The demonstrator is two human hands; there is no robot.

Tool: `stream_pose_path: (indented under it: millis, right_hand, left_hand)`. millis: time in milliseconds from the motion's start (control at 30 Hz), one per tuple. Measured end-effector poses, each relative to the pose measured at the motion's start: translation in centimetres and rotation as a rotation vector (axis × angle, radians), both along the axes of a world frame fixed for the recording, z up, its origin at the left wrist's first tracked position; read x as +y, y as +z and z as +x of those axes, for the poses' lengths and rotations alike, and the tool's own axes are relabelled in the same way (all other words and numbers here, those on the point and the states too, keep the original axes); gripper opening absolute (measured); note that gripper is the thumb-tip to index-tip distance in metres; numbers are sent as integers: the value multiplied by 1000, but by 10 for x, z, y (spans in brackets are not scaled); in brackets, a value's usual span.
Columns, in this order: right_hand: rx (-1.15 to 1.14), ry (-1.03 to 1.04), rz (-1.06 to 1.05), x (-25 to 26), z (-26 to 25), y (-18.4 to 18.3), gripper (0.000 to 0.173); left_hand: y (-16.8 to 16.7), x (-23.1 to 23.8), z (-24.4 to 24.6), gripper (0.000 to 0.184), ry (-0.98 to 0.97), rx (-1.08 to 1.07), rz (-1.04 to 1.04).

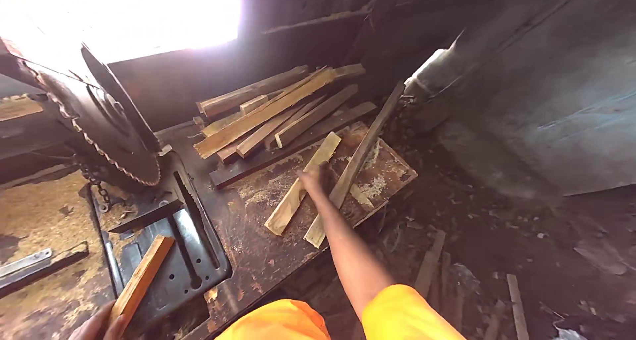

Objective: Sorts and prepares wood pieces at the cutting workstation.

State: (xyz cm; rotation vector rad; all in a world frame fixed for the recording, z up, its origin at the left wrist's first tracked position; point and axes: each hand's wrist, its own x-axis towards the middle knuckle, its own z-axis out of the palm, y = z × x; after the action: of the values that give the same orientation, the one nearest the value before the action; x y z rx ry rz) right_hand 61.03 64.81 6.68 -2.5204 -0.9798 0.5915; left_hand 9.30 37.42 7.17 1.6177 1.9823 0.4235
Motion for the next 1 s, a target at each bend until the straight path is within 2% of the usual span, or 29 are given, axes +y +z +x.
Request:
stream_pose_path:
  millis: [33,100,133,233,367,567,667,767,900,1000]
  right_hand:
    - [256,-84,169,-1,5,-2,85]
    - [813,-293,509,-9,9,1,40]
    - [1023,-330,612,-14,13,6,27]
    - [1332,-351,799,-30,18,25,25]
    - [1407,-368,877,-40,20,36,28]
    - [1478,-225,869,-45,22,25,32]
    - [1547,-245,897,-47,15,30,38]
    - [1549,-163,949,-47,12,32,37]
    - [1414,-69,948,-41,9,32,37]
    - [1140,-175,753,-39,-6,42,39]
  left_hand:
    - [-4,-2,0,45,11,18,15]
    - [-11,-7,3,45,44,27,36]
    - [-13,-9,5,46,59,30,26]
    - [-15,-8,6,48,81,44,-9]
    - [-19,-4,4,47,76,84,-24]
    - [-17,-3,5,47,81,86,-21]
    - [-19,-6,1,49,82,88,-19]
    - [-18,-13,-4,49,103,96,-29]
    - [-18,-15,-4,49,135,168,1]
    - [-4,-9,13,61,131,262,137]
